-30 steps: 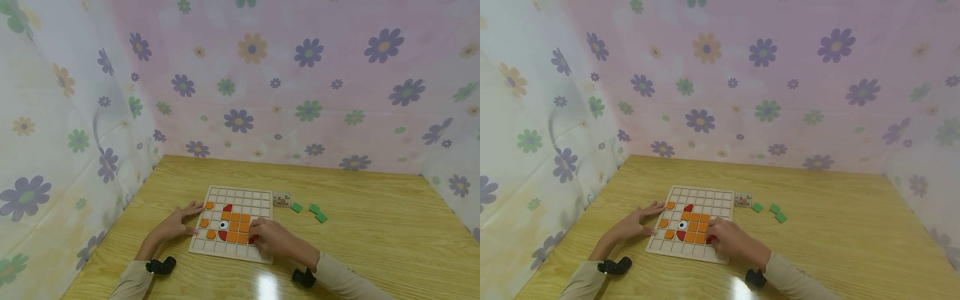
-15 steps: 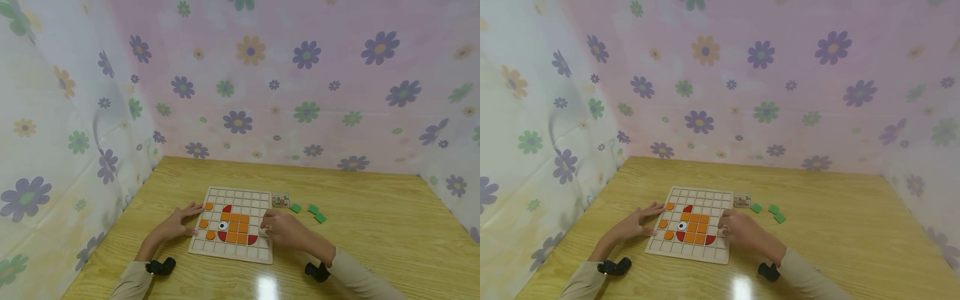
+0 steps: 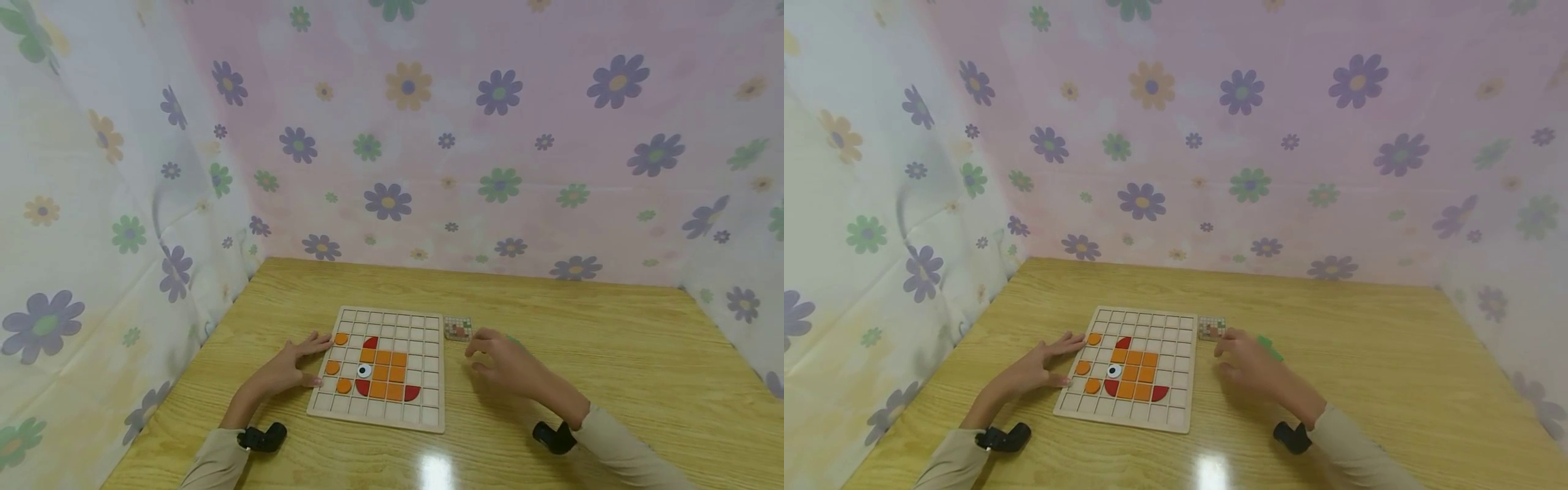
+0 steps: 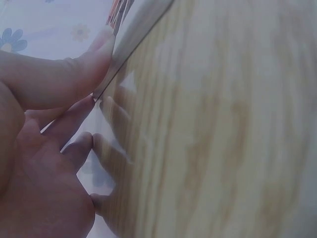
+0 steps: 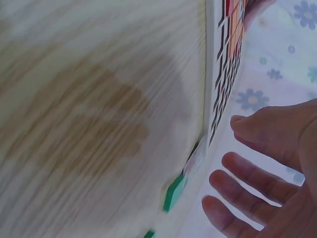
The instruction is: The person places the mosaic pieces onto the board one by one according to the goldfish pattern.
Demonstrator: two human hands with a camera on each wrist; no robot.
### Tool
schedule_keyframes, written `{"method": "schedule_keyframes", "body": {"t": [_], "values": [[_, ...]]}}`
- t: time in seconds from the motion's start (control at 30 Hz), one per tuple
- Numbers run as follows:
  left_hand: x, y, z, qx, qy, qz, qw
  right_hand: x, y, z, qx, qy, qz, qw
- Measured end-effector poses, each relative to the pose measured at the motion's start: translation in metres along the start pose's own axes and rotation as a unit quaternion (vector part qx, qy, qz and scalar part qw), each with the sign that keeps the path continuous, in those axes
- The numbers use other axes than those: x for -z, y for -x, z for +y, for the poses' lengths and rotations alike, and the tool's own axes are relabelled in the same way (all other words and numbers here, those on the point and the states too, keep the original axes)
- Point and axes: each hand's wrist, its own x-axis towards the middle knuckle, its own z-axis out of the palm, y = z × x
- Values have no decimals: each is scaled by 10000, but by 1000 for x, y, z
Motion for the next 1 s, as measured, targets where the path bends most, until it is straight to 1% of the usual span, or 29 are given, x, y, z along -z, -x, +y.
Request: {"method": "schedule_keyframes", "body": {"t": [0.13,0.23,0.37,0.47,0.6,0.7,0.8,0.87,1.0], "values": [[0,0,0,0,14,-3,10000,6,10,13,-296,349,203,9987],[0,-1,-1,3,-4,-2,10000,7,18,23,-542,484,319,9968],[0,-1,-1,-1,-54,-29,10000,7,27,33,-815,704,365,9935],[0,-1,-1,-6,-87,-48,10000,7,32,37,-863,921,327,9915],[0,-2,-1,-18,-75,-51,10000,6,36,37,-914,1068,315,9896],[-1,-2,-1,-38,-52,-60,10000,7,37,36,-1050,1105,258,9880],[-1,-2,-1,-35,-28,-66,10000,8,37,37,-1106,1136,111,9873],[-1,-2,-1,-13,-11,-54,10000,9,38,38,-1067,1113,39,9880],[-1,-1,1,25,-2,-27,10000,10,38,42,-851,983,-1,9915]]}}
